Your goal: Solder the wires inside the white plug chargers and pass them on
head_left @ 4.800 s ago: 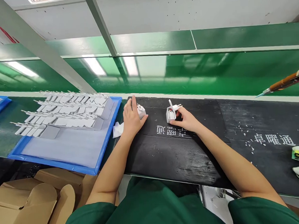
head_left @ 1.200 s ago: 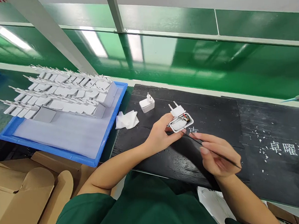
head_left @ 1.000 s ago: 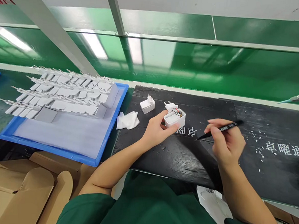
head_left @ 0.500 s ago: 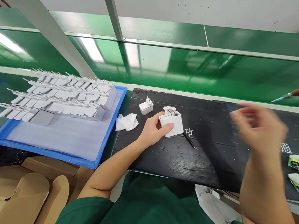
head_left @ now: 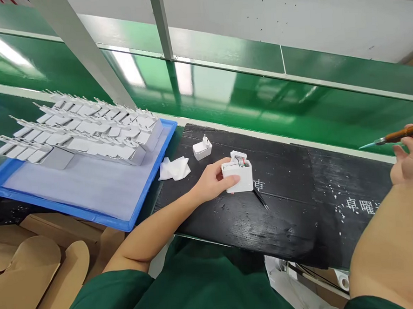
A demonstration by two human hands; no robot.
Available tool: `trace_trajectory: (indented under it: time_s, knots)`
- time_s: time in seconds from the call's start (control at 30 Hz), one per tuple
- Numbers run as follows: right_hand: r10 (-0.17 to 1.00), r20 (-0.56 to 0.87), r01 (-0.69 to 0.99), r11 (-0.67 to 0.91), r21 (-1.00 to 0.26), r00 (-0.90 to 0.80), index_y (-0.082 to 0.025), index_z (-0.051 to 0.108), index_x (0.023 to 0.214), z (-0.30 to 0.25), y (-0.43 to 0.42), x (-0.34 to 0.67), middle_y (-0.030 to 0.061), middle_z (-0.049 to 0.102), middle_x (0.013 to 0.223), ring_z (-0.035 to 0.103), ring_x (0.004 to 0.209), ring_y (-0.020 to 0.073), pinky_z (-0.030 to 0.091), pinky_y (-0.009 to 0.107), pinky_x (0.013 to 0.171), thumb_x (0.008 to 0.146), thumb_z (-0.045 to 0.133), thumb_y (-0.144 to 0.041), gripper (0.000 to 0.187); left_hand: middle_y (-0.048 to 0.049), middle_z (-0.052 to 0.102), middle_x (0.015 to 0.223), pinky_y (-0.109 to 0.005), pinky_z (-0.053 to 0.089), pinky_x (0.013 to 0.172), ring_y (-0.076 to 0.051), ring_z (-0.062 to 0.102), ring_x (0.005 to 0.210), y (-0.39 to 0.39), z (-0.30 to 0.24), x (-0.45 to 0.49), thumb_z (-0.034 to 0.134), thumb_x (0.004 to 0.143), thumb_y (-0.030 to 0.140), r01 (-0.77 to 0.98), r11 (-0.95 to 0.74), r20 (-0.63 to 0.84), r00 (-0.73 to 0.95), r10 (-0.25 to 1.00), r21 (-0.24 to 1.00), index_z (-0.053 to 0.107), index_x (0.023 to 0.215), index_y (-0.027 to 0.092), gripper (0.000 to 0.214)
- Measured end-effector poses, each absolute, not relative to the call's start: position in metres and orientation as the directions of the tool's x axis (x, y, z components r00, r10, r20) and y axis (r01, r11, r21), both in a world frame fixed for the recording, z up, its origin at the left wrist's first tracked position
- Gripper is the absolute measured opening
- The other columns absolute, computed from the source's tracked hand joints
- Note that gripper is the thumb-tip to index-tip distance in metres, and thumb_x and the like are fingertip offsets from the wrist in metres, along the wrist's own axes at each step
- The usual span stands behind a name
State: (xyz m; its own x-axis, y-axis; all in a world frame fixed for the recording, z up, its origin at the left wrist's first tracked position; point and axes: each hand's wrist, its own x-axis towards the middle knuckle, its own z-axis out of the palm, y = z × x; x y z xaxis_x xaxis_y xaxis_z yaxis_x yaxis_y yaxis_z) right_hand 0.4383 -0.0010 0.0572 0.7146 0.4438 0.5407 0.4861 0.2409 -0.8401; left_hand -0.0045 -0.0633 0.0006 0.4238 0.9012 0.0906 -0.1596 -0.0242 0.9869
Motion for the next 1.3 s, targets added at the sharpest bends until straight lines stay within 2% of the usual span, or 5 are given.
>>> trace_trajectory:
  time_s: [0.17, 0.3, 0.43, 0.77, 1.3]
  knots:
    - [0.495, 0.452, 0.355, 0.283, -0.891, 0.742, -0.024, 0.056, 0.063, 0.047, 0.013, 0.401, -0.0066, 0.062, 0.059, 0.065, 0.057, 0.0107, 0.047, 0.026, 0.057, 0.055, 0.068, 0.009, 0.036, -0.0068, 0.073, 0.098, -0.027, 0.059, 0.07, -0.019, 0.069, 0.085, -0.061, -0.003, 0.0, 0.073, 0.076, 0.039, -0.006, -0.133, 0.127, 0.333, 0.934, 0.991, 0.067, 0.108, 0.016, 0.04]
    - [0.64, 0.646, 0.349, 0.544, -0.763, 0.416, -0.026, 0.057, 0.088, 0.039, 0.003, 0.346, -0.0012, 0.063, 0.076, 0.071, 0.079, 0.0191, 0.055, 0.039, 0.081, 0.069, 0.066, -0.016, 0.023, -0.0087, 0.069, 0.108, -0.027, 0.06, 0.071, -0.02, 0.068, 0.094, -0.057, -0.011, 0.003, 0.073, 0.077, 0.033, 0.07, -0.181, 0.155, 0.278, 0.948, 0.981, 0.067, 0.108, 0.015, 0.037]
    - [0.676, 0.735, 0.262, 0.701, -0.663, 0.051, -0.028, 0.055, 0.11, 0.053, -0.016, 0.278, 0.0, 0.051, 0.081, 0.064, 0.079, 0.0181, 0.055, 0.046, 0.092, 0.075, 0.066, -0.041, 0.039, -0.0075, 0.069, 0.107, -0.024, 0.059, 0.07, -0.018, 0.068, 0.093, -0.052, -0.017, 0.005, 0.072, 0.078, 0.026, 0.114, -0.211, 0.183, 0.219, 0.959, 0.971, 0.067, 0.11, 0.016, 0.034]
    - [0.589, 0.803, 0.213, 0.799, -0.563, -0.088, -0.039, 0.051, 0.132, 0.092, -0.06, 0.174, 0.0005, 0.04, 0.079, 0.047, 0.059, 0.0164, 0.052, 0.035, 0.054, 0.085, 0.049, -0.06, 0.051, -0.0063, 0.071, 0.102, -0.027, 0.056, 0.077, -0.017, 0.068, 0.09, -0.052, -0.012, 0.004, 0.078, 0.079, 0.03, 0.177, -0.358, 0.332, 0.159, 0.93, 0.917, 0.068, 0.11, 0.017, 0.035]
    - [0.555, 0.828, 0.232, 0.818, -0.526, -0.081, -0.037, 0.052, 0.13, 0.095, -0.071, 0.164, -0.0003, 0.04, 0.072, 0.043, 0.05, 0.0147, 0.047, 0.033, 0.046, 0.093, 0.043, -0.052, 0.041, -0.0067, 0.069, 0.105, -0.03, 0.053, 0.086, -0.019, 0.066, 0.096, -0.065, 0.005, 0.005, 0.077, 0.081, 0.034, 0.214, -0.478, 0.455, 0.149, 0.878, 0.852, 0.067, 0.112, 0.019, 0.036]
